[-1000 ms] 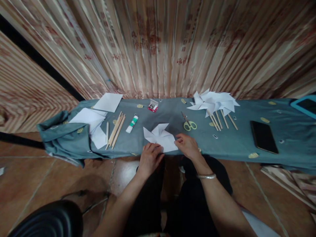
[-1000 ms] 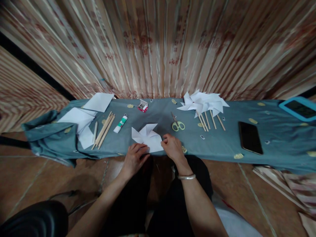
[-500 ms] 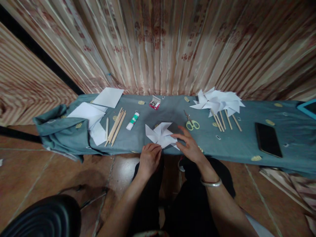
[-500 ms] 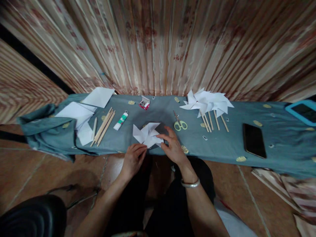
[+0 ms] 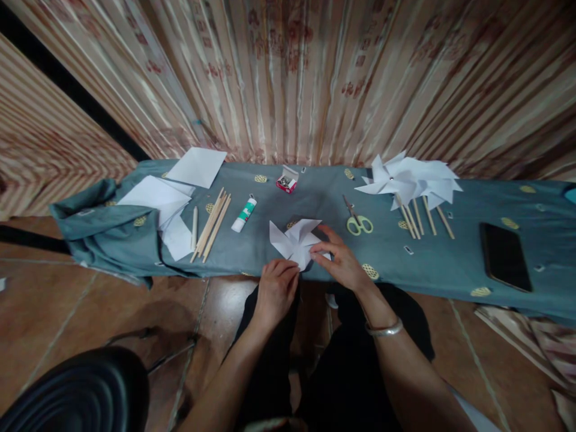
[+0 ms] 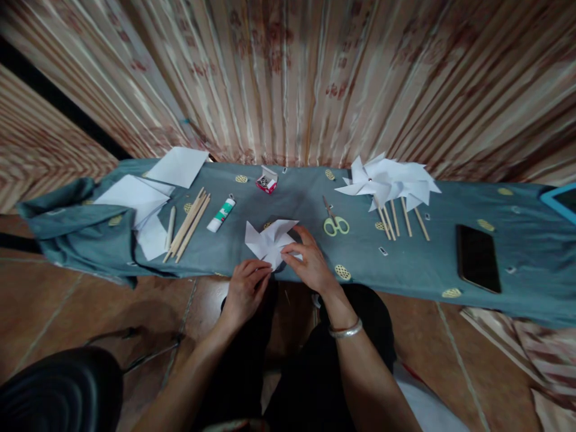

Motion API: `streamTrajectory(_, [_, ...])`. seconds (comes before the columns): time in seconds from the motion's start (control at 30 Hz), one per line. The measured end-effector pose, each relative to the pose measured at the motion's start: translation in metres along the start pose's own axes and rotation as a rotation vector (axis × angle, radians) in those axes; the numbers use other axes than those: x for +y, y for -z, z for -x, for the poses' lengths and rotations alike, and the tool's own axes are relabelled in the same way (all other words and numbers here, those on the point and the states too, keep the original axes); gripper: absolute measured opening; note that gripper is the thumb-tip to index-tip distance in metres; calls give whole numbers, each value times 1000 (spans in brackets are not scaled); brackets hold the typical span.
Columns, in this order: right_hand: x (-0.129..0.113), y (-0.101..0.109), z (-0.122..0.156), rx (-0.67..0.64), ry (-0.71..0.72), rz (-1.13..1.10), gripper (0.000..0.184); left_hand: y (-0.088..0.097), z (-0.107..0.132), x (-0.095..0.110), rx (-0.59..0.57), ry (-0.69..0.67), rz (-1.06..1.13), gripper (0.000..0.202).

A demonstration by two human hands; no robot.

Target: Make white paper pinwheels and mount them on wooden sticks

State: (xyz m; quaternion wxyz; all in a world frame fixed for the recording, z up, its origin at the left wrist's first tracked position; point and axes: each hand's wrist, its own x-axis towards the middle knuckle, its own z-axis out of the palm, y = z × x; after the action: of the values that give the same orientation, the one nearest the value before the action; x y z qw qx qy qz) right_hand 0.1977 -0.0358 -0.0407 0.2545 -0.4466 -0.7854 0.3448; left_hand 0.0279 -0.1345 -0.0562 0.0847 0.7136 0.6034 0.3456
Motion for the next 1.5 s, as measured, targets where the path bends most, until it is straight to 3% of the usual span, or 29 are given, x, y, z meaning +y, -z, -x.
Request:
streamTrajectory(0.2, [1,-6,-1,31,11,80,11,0,3,1,-13,4,5,20])
streamTrajectory(0.43, [-5,-13,1,96,-20,188,13,-2,9,1,1,-1,15,36])
streamTrajectory(0.77, [-6,-16,2,97,-32,202,11,0,8,1,-63,-11,37,33])
streamTrajectory(1.5, [-8,-17,3,120,-19,202,12,-6,6,1,20,-27,49,29])
